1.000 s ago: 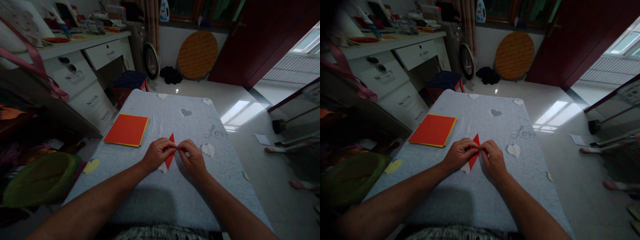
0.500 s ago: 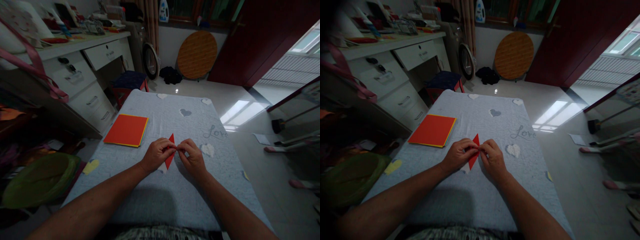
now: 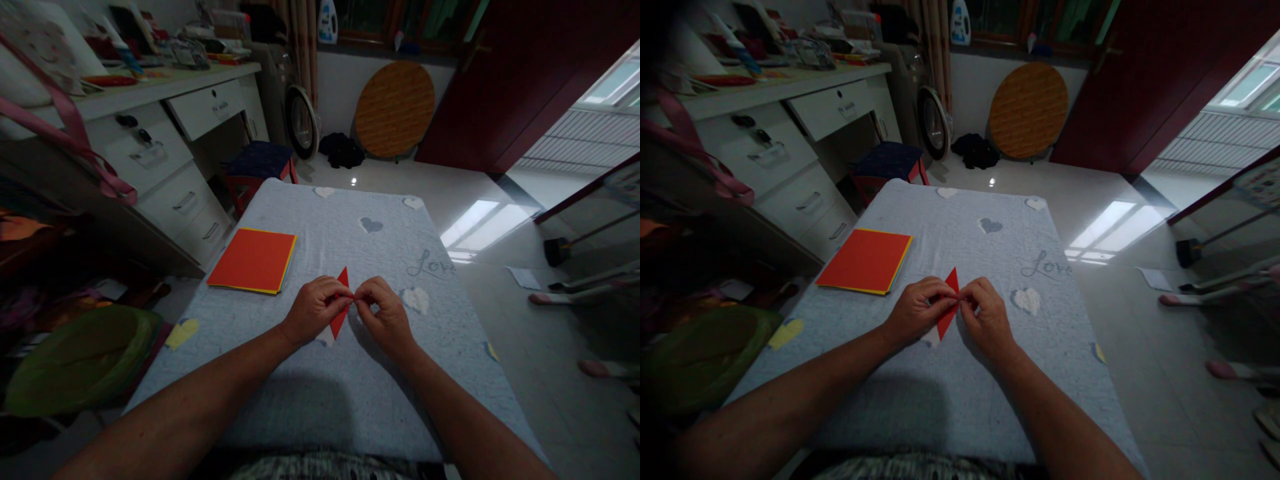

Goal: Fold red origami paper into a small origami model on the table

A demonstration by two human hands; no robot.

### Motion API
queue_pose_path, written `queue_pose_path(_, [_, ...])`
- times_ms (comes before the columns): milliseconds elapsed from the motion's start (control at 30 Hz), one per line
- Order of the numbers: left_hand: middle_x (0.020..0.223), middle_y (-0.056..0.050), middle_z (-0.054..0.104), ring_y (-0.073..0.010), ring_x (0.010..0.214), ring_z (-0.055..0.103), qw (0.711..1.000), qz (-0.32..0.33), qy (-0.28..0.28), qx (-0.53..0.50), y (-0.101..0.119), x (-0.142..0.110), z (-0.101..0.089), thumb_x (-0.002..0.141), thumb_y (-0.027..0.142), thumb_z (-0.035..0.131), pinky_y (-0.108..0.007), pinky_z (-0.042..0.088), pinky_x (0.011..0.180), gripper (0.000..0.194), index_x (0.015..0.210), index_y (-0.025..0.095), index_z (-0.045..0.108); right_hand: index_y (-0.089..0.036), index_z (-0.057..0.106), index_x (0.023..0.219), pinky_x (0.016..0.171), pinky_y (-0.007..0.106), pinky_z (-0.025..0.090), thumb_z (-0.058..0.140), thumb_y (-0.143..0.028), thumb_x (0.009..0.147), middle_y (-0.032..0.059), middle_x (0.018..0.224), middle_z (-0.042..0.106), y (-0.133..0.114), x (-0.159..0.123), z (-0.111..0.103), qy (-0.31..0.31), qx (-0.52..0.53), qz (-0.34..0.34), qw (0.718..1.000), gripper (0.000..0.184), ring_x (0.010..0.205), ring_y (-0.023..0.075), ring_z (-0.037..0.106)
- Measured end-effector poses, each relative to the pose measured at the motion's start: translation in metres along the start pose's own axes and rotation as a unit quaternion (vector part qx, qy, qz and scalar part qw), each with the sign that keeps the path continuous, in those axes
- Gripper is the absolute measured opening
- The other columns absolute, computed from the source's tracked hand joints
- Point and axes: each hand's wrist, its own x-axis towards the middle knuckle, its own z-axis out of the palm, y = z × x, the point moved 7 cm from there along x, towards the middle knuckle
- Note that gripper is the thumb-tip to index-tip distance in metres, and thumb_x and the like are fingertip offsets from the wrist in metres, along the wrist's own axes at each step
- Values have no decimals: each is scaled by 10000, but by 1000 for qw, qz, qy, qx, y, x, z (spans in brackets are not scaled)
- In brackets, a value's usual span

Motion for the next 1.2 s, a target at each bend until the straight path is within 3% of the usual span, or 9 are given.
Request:
queue_pose_path(400, [771, -23, 694, -148, 736, 632, 1000, -4, -1, -8, 1, 0, -1, 855, 163, 694, -259, 484, 690, 40, 863, 189, 724, -209, 545, 820, 646, 263, 443, 501, -76, 843, 12, 812, 538, -3, -1, 0, -23, -20, -11, 999, 142, 724, 143, 531])
queue_pose_path(633, [761, -20, 701, -145, 714, 629, 1000, -8, 5, -2, 4, 1, -2, 862, 182, 679, -262, 487, 689, 49, 842, 196, 720, -204, 583, 899, 623, 264, 447, 545, -130, 838, 8, 805, 567, 11, -4, 1, -20, -33, 46, 998, 103, 681, 136, 543])
queue_pose_path(767, [763, -23, 698, -147, 712, 628, 1000, -9, 12, -2, 4, 0, -4, 855, 175, 686, -261, 487, 678, 38, 844, 190, 719, -203, 595, 820, 616, 265, 428, 548, -156, 833, 3, 746, 574, 13, -4, 1, -26, -27, 70, 997, 68, 654, 134, 536])
queue_pose_path(900, [751, -20, 691, -144, 707, 624, 1000, -7, 11, 1, 5, 1, -3, 860, 183, 687, -259, 486, 676, 39, 838, 189, 719, -202, 593, 777, 586, 255, 419, 557, -211, 814, -7, 695, 567, 17, -3, 2, -28, 35, 127, 991, 52, 625, 132, 529])
queue_pose_path(1067, [744, -17, 693, -147, 712, 624, 1000, -9, 8, 3, 4, 0, -3, 854, 187, 697, -264, 486, 686, 33, 830, 188, 719, -195, 613, 809, 554, 250, 409, 597, -313, 792, -20, 668, 559, 31, -8, 9, -53, 132, 232, 962, 120, 585, 126, 504])
queue_pose_path(1200, [764, -23, 700, -154, 741, 627, 1000, -4, 6, 13, 4, 0, -3, 856, 175, 696, -273, 486, 711, 33, 835, 188, 718, -194, 601, 772, 521, 238, 365, 586, -362, 822, -39, 602, 507, 30, -9, 11, -67, 169, 252, 951, 175, 552, 115, 454])
